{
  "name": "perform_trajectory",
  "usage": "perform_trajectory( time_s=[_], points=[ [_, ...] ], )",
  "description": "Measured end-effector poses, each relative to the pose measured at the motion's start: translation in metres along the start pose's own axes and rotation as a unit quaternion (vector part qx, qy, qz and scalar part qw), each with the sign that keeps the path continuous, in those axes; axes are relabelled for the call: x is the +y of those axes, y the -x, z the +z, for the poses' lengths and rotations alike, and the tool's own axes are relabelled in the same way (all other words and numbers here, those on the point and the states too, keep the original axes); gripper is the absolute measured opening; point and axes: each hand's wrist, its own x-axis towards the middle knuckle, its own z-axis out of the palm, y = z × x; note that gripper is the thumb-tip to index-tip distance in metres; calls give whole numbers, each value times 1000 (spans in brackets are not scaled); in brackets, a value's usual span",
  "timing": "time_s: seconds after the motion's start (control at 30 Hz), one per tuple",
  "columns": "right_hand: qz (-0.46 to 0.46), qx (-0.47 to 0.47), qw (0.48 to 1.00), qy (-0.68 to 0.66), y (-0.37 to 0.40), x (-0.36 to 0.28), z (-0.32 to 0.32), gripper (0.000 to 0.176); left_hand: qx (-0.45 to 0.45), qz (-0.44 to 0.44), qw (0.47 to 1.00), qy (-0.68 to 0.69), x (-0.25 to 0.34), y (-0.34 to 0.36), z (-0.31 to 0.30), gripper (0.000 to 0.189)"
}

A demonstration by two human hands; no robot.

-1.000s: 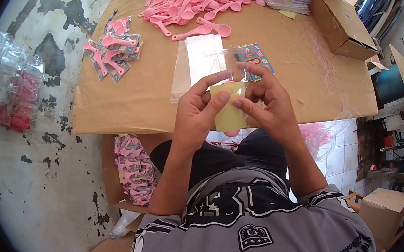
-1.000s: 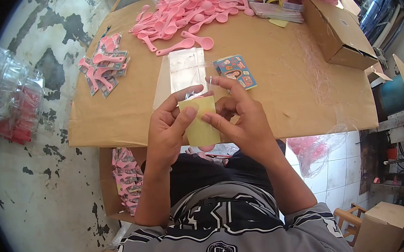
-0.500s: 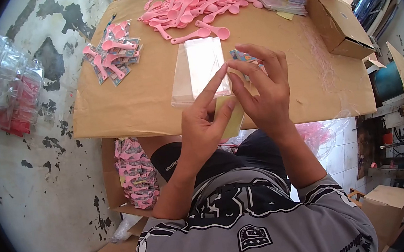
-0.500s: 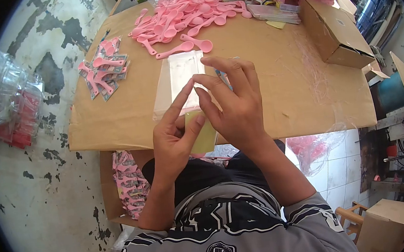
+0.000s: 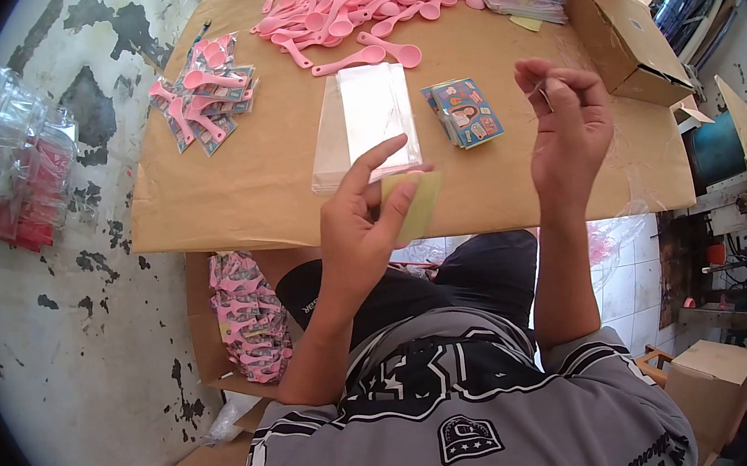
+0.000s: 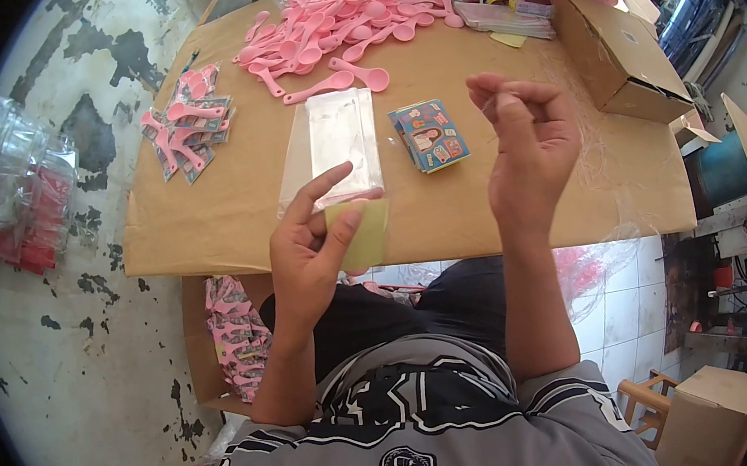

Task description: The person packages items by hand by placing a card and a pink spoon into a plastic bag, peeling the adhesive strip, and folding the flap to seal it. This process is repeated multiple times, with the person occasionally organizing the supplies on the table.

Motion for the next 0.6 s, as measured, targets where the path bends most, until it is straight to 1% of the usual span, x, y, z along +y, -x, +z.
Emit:
perform_trajectory(
  time_s=[0.1, 0.17, 0.23, 0.27, 0.33, 0.37, 0.4, 0.47, 0.6],
  points=[
    [28, -98, 995, -24, 3, 2, -29, 6, 30, -3, 997, 67, 0, -3, -2, 33],
    [101, -190, 975, 57, 14, 2, -35, 9, 39, 10, 995, 96, -4, -7, -4, 28],
    [145, -241, 952, 120, 28, 0, -25, 12, 47, 35, 992, 113, -7, -10, -2, 27],
    [153, -246, 946, 142, 40, 3, -9, 12, 52, 48, 990, 121, -8, -11, -2, 26],
    [179, -269, 934, 154, 50, 8, 5, 15, 45, 20, 991, 123, -4, -8, -2, 26],
    [197, -288, 926, 144, 52, 12, 6, 17, 42, 7, 991, 124, -2, -6, -3, 25],
    [215, -307, 918, 132, 53, 14, 7, 19, 38, 19, 993, 107, -3, -6, -5, 26],
    [224, -305, 918, 114, 51, 16, 9, 20, 29, 45, 996, 72, -5, -7, -11, 28],
    [239, -300, 920, 84, 47, 14, 9, 18, 50, 25, 997, 54, 1, -5, -16, 25]
  ],
)
